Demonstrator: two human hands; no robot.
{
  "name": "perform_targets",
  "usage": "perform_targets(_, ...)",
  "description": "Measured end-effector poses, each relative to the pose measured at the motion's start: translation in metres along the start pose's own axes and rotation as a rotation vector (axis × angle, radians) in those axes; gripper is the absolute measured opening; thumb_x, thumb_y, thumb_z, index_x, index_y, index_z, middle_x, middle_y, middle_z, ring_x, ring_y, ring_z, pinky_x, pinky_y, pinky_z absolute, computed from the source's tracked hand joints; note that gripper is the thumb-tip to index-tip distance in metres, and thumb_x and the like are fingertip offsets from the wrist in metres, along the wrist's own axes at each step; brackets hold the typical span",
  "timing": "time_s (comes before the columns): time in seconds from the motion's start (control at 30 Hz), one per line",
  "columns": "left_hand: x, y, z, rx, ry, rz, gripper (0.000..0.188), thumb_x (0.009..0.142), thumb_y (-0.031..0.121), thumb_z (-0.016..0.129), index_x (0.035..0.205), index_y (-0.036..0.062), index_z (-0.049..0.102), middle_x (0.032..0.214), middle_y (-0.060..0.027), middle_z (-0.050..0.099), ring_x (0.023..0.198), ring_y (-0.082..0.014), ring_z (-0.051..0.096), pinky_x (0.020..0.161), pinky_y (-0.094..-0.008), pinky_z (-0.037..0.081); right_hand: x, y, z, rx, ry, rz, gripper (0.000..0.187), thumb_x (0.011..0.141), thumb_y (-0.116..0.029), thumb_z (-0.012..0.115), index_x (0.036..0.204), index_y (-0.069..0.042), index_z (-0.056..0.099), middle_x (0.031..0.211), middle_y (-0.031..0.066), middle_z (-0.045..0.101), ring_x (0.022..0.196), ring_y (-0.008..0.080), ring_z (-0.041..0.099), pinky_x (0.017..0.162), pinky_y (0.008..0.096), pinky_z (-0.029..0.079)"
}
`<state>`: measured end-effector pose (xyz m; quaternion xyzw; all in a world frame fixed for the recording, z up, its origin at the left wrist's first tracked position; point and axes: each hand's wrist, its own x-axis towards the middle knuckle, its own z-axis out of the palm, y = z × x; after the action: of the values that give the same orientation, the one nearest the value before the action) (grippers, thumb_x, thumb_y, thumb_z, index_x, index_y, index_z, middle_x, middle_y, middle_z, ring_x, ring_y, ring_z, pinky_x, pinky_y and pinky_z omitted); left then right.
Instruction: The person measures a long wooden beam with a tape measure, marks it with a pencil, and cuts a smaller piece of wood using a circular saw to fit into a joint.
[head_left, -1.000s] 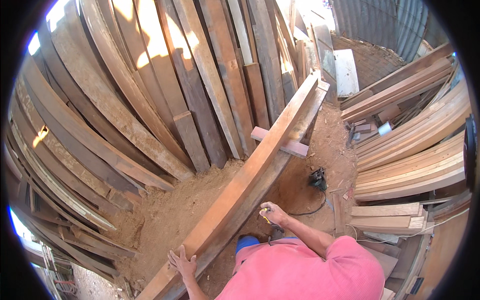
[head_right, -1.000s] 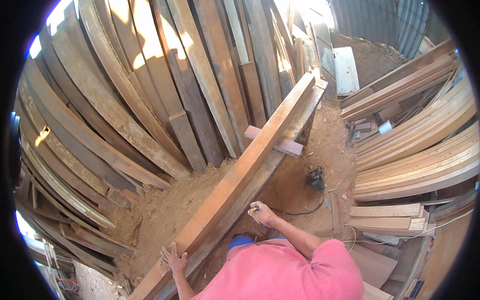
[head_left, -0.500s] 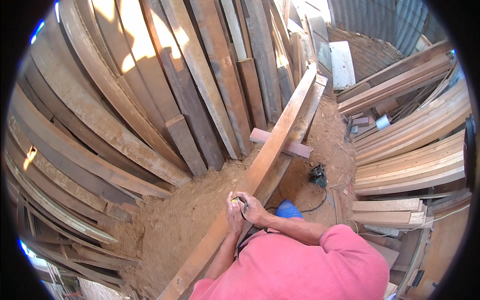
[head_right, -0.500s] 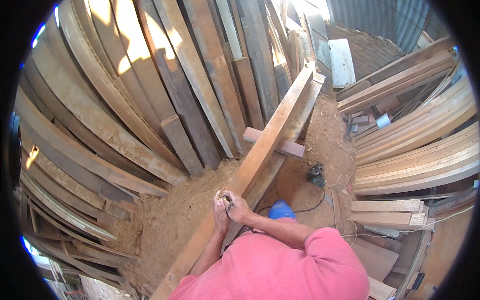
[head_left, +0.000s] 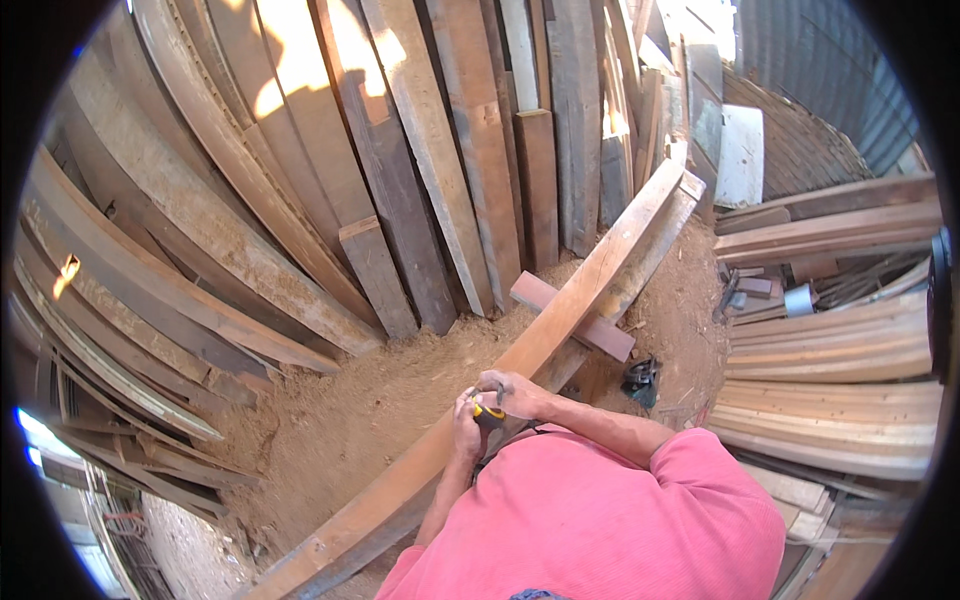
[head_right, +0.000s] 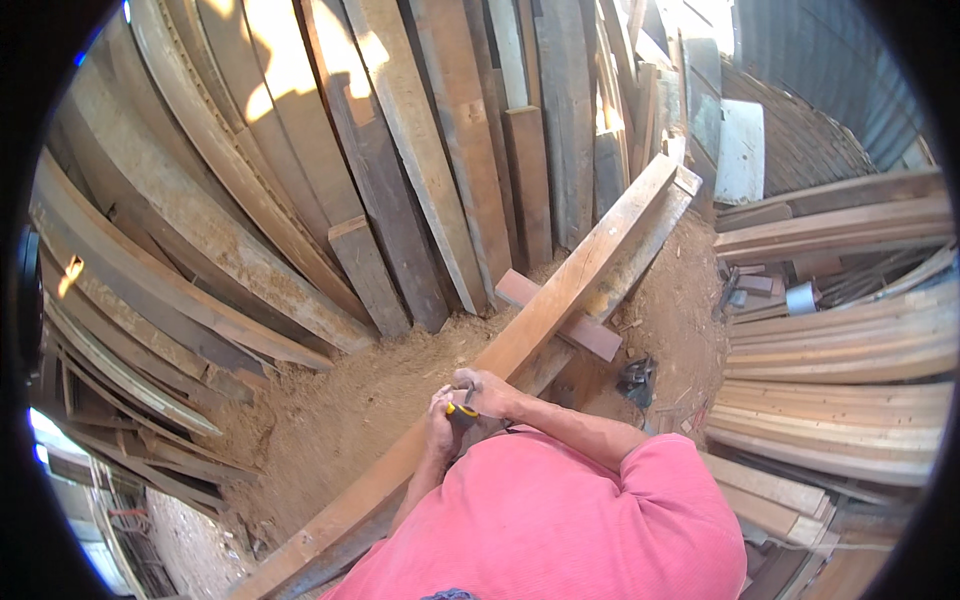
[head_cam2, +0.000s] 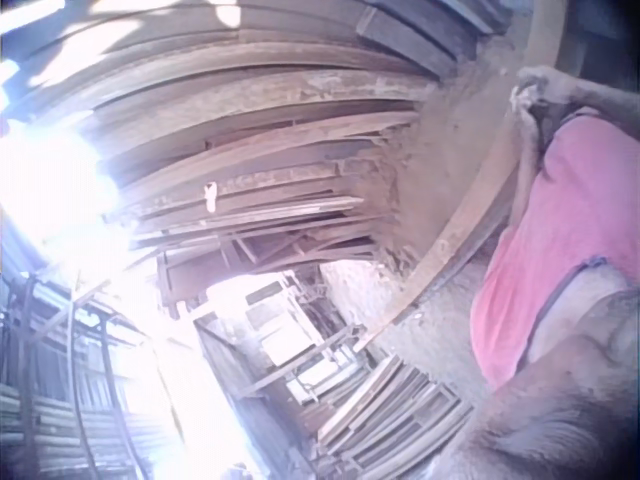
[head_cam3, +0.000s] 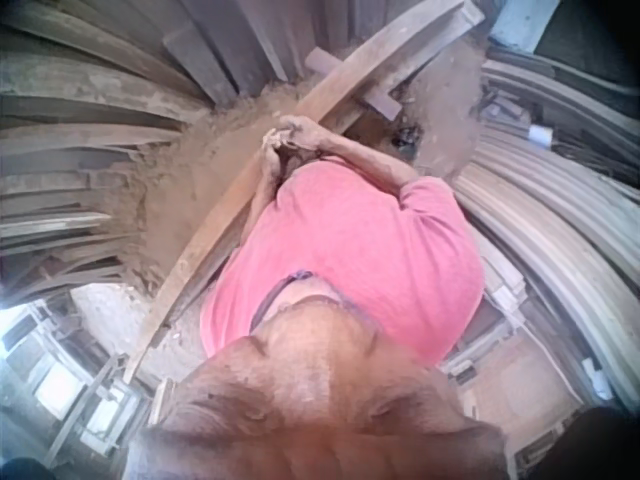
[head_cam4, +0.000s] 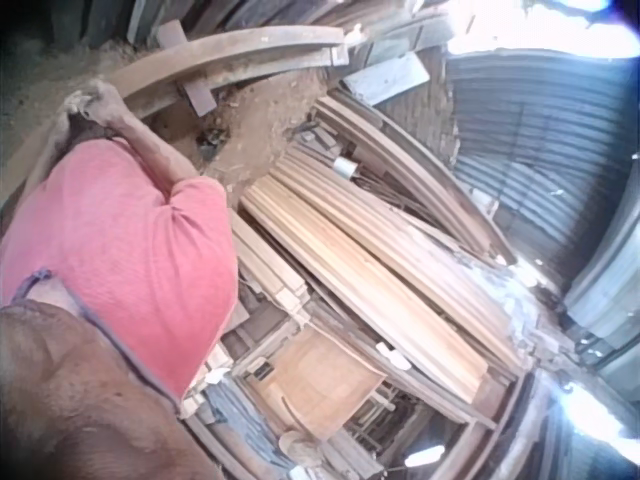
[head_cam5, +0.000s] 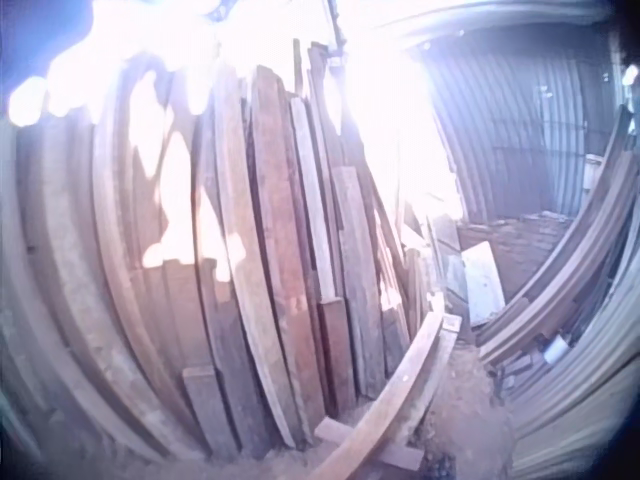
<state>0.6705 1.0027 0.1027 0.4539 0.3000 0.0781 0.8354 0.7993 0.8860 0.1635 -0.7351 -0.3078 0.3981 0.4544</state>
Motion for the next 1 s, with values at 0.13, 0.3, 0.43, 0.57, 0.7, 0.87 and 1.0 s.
perform_targets(0.13,0.01,-0.003,0.01,-0.564,-0.125,-0.108,0.029,0.099,0.025,0.051,0.123,0.0095,0.056,0.112,-0.005,0.065,0.102,-0.0198,0.065,0.092,-0.0398,0.054,0.012,-0.027,-0.017,-0.251,-0.199,-0.129,0.052,0.088,-0.036,0.07,0.123,-0.002,0.054,0.115,0.0264,0.062,0.113,0.0407,0.06,0.098,0.046,0.048)
perform_targets(0.3,-0.016,-0.034,-0.005,-0.515,-0.048,-0.044,0.02,0.099,0.027,0.054,0.108,0.0121,0.065,0.102,-0.0003,0.066,0.094,-0.0141,0.063,0.09,-0.035,0.052,0.03,-0.039,-0.004,-0.463,-0.424,-0.286,0.034,0.091,-0.033,0.067,0.115,-0.008,0.064,0.108,0.0211,0.068,0.102,0.0387,0.066,0.086,0.0448,0.052)
perform_targets(0.43,-0.039,-0.03,-0.012,-0.583,-0.078,-0.032,0.03,0.098,0.026,0.064,0.122,0.0087,0.061,0.119,-0.0057,0.065,0.112,-0.0196,0.06,0.096,-0.0403,0.05,0.041,-0.015,0.004,-0.359,-0.478,-0.338,0.047,0.093,-0.035,0.068,0.125,0.0,0.062,0.109,0.0202,0.071,0.1,0.0278,0.068,0.087,0.0382,0.053)
perform_targets(0.57,-0.074,-0.043,-0.052,-0.642,0.243,0.068,0.03,0.092,0.025,0.07,0.117,0.0106,0.064,0.111,-0.0065,0.069,0.098,-0.0223,0.067,0.085,-0.042,0.055,0.055,-0.026,0.012,-0.497,-0.802,-0.217,0.046,0.09,-0.032,0.071,0.126,-0.004,0.064,0.113,0.016,0.071,0.101,0.0268,0.068,0.088,0.0376,0.053)
perform_targets(0.7,-0.18,-0.001,-0.165,-0.802,0.63,0.318,0.027,0.095,0.027,0.063,0.11,0.0052,0.065,0.099,-0.0112,0.066,0.092,-0.0272,0.064,0.082,-0.0423,0.056,0.076,-0.037,-0.009,-0.614,-0.886,-0.298,0.044,0.084,-0.023,0.071,0.124,-0.005,0.066,0.096,0.0117,0.072,0.083,0.016,0.065,0.077,0.031,0.053)
perform_targets(0.87,-0.307,0.023,-0.286,-0.811,1.066,0.599,0.02,0.095,0.019,0.062,0.107,0.0039,0.06,0.096,-0.0117,0.065,0.083,-0.0226,0.063,0.068,-0.0362,0.058,0.089,-0.044,-0.056,-0.774,-0.875,-0.104,0.035,0.081,-0.015,0.07,0.115,-0.008,0.073,0.082,0.0073,0.07,0.072,0.0137,0.063,0.068,0.0312,0.051)
perform_targets(1.0,-0.289,0.043,-0.255,-0.566,1.184,0.458,0.017,0.093,0.006,0.063,0.108,0.0013,0.056,0.094,-0.0132,0.064,0.072,-0.0254,0.067,0.063,-0.0357,0.061,0.084,-0.03,-0.014,-0.721,-0.843,-0.271,0.031,0.082,-0.016,0.07,0.111,-0.005,0.073,0.077,0.0071,0.069,0.069,0.0141,0.062,0.065,0.0314,0.05)
